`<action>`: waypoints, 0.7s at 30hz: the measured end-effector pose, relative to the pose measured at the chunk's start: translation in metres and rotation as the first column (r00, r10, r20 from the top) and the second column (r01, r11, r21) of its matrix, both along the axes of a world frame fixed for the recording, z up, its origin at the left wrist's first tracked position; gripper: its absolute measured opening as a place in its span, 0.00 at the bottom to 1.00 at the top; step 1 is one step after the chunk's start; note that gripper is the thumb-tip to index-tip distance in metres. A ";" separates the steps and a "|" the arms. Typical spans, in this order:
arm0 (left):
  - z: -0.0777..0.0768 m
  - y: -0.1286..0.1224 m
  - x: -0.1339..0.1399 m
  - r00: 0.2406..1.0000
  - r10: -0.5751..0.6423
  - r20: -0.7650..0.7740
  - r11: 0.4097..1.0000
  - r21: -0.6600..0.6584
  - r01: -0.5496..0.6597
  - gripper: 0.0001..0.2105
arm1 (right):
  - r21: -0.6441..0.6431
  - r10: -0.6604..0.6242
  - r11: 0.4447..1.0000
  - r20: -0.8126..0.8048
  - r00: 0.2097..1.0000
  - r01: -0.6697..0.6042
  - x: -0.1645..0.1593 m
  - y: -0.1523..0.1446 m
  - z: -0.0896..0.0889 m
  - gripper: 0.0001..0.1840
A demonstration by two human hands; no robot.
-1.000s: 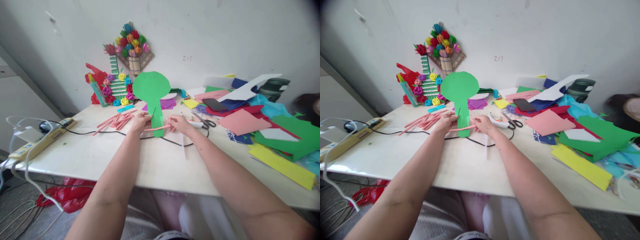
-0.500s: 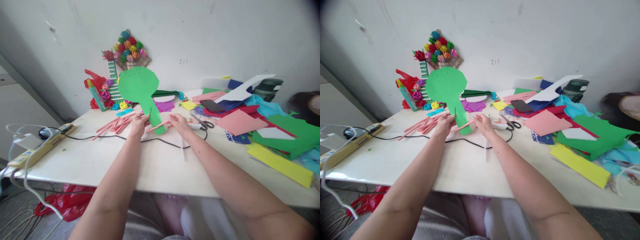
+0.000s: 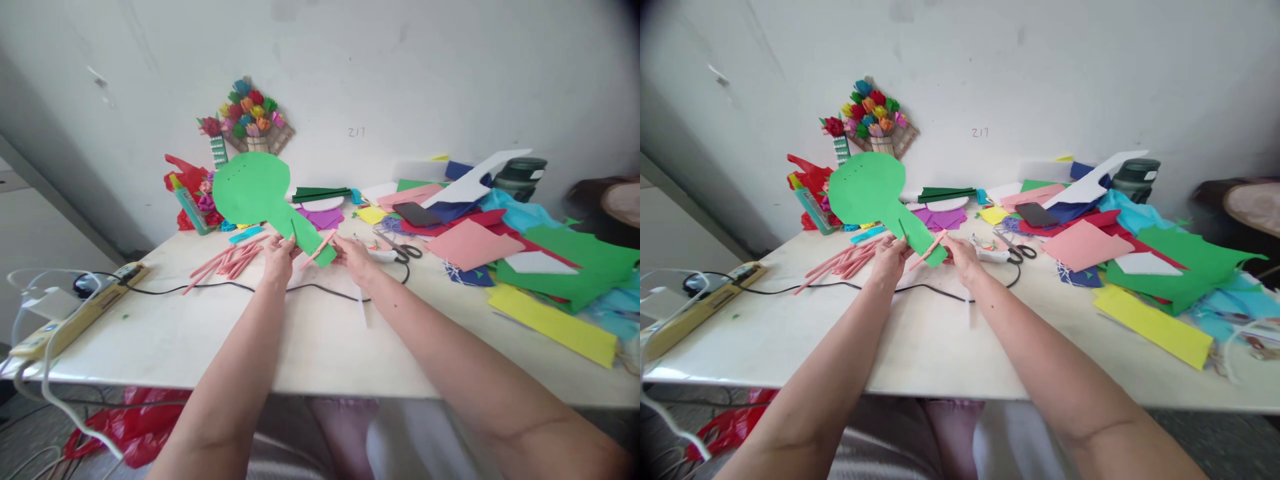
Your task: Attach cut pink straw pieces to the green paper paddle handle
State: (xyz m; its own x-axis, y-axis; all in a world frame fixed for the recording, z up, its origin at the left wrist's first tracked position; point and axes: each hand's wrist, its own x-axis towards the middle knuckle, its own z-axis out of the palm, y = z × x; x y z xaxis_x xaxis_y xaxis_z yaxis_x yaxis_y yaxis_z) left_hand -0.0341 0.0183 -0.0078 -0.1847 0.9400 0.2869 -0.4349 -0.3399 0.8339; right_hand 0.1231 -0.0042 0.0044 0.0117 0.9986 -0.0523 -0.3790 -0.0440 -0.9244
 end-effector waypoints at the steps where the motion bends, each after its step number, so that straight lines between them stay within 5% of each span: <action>1: 0.000 0.000 0.000 1.000 -0.001 -0.011 1.000 -0.001 0.001 0.15 | 0.000 -0.005 1.000 0.001 1.000 0.005 0.000 0.000 0.000 0.10; 21: 0.000 -0.004 0.009 0.998 -0.042 -0.049 0.999 -0.008 0.042 0.20 | 0.043 -0.115 0.993 0.101 0.988 0.111 -0.001 0.009 -0.005 0.16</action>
State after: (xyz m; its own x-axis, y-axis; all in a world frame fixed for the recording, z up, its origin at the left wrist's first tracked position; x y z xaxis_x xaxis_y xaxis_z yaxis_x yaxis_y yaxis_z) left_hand -0.0249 0.0139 -0.0080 -0.1305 0.9488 0.2877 -0.4068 -0.3159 0.8571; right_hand 0.1217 0.0048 -0.0005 0.1280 0.9917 -0.0080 -0.2825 0.0287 -0.9588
